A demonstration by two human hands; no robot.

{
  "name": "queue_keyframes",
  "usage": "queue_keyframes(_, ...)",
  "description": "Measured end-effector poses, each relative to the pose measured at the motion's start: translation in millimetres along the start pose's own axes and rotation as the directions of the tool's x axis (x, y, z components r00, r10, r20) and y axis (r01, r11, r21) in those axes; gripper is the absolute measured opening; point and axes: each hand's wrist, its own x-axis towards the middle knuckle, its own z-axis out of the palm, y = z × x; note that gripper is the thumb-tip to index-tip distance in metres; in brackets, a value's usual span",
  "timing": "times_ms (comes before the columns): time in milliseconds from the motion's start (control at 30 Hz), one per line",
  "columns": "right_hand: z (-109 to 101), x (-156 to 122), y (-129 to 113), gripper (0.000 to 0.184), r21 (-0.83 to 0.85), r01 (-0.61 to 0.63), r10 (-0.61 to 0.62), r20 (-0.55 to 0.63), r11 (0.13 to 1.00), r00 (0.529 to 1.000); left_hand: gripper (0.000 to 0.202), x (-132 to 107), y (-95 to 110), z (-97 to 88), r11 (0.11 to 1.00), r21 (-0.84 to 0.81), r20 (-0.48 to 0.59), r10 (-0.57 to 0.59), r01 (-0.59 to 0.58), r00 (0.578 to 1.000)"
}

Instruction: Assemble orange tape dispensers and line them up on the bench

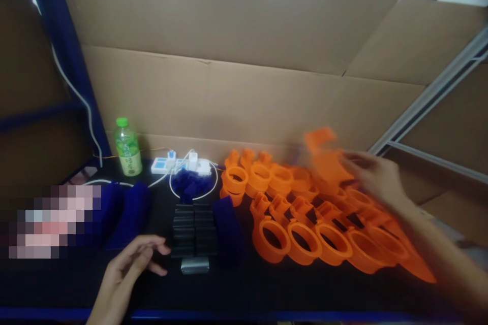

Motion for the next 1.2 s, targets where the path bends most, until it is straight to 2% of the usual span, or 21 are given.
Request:
queue_keyframes(67,16,-30,-36,0.045,0.101,0.062,-0.072,0.100,0.993,0.992,0.033,1,6,0.1,0.997,-0.071,0.044,-0.001,0.004,0.999)
queue_keyframes(133,33,-63,-72,0.036,0.205,0.104,-0.142,0.183,0.973,0.973,0.034,1,14,3.9,0.989,-0.141,0.116,0.050,-0.033,0.992)
queue_keyframes(200,49,-98,-107,0.029,0.461,0.124,-0.269,0.264,0.879,0.926,0.038,2,23,10.6,0.972,-0.221,0.171,0.120,-0.081,0.978)
queue_keyframes(267,65,-131,-137,0.024,0.619,0.048,-0.338,0.361,0.784,0.869,0.046,5,29,18.0,0.949,-0.304,0.231,0.157,-0.082,0.960)
queue_keyframes(333,80,-159,-161,0.024,0.691,-0.038,-0.378,0.440,0.722,0.815,0.054,9,32,24.0,0.922,-0.381,0.227,0.158,-0.061,0.961)
queue_keyframes(400,94,-180,-179,0.024,0.712,-0.100,-0.399,0.497,0.695,0.771,0.053,12,33,27.5,0.885,-0.461,0.179,0.158,-0.059,0.971)
queue_keyframes(467,104,-194,-190,0.022,0.718,-0.147,-0.421,0.546,0.680,0.724,0.052,14,34,28.5,0.861,-0.507,0.131,0.103,-0.022,0.986)
queue_keyframes(600,113,-209,-198,0.020,0.718,-0.187,-0.452,0.595,0.670,0.665,0.052,10,39,26.0,0.852,-0.517,0.040,-0.070,0.081,0.997)
queue_keyframes(700,109,-214,-197,0.022,0.711,-0.135,-0.513,0.613,0.690,0.601,0.044,6,40,23.7,0.852,-0.515,0.017,-0.099,0.093,0.995)
queue_keyframes(767,106,-215,-192,0.024,0.697,-0.059,-0.551,0.612,0.714,0.567,0.035,5,39,23.2,0.844,-0.531,-0.001,-0.098,0.083,0.995)
queue_keyframes(867,105,-215,-180,0.026,0.625,0.112,-0.571,0.608,0.773,0.552,0.026,6,34,24.2,0.832,-0.545,-0.059,-0.162,0.104,0.985)
queue_keyframes(967,110,-219,-168,0.024,0.515,0.313,-0.601,0.639,0.798,0.481,0.027,5,34,26.1,0.848,-0.516,-0.101,-0.204,0.124,0.974)
queue_keyframes(1033,114,-223,-163,0.023,0.448,0.414,-0.607,0.653,0.792,0.453,0.026,2,37,27.1,0.862,-0.490,-0.087,-0.197,0.130,0.976)
queue_keyframes(1200,117,-230,-162,0.020,0.336,0.536,-0.603,0.651,0.774,0.462,0.024,-5,47,28.0,0.879,-0.455,0.012,-0.150,0.139,0.989)
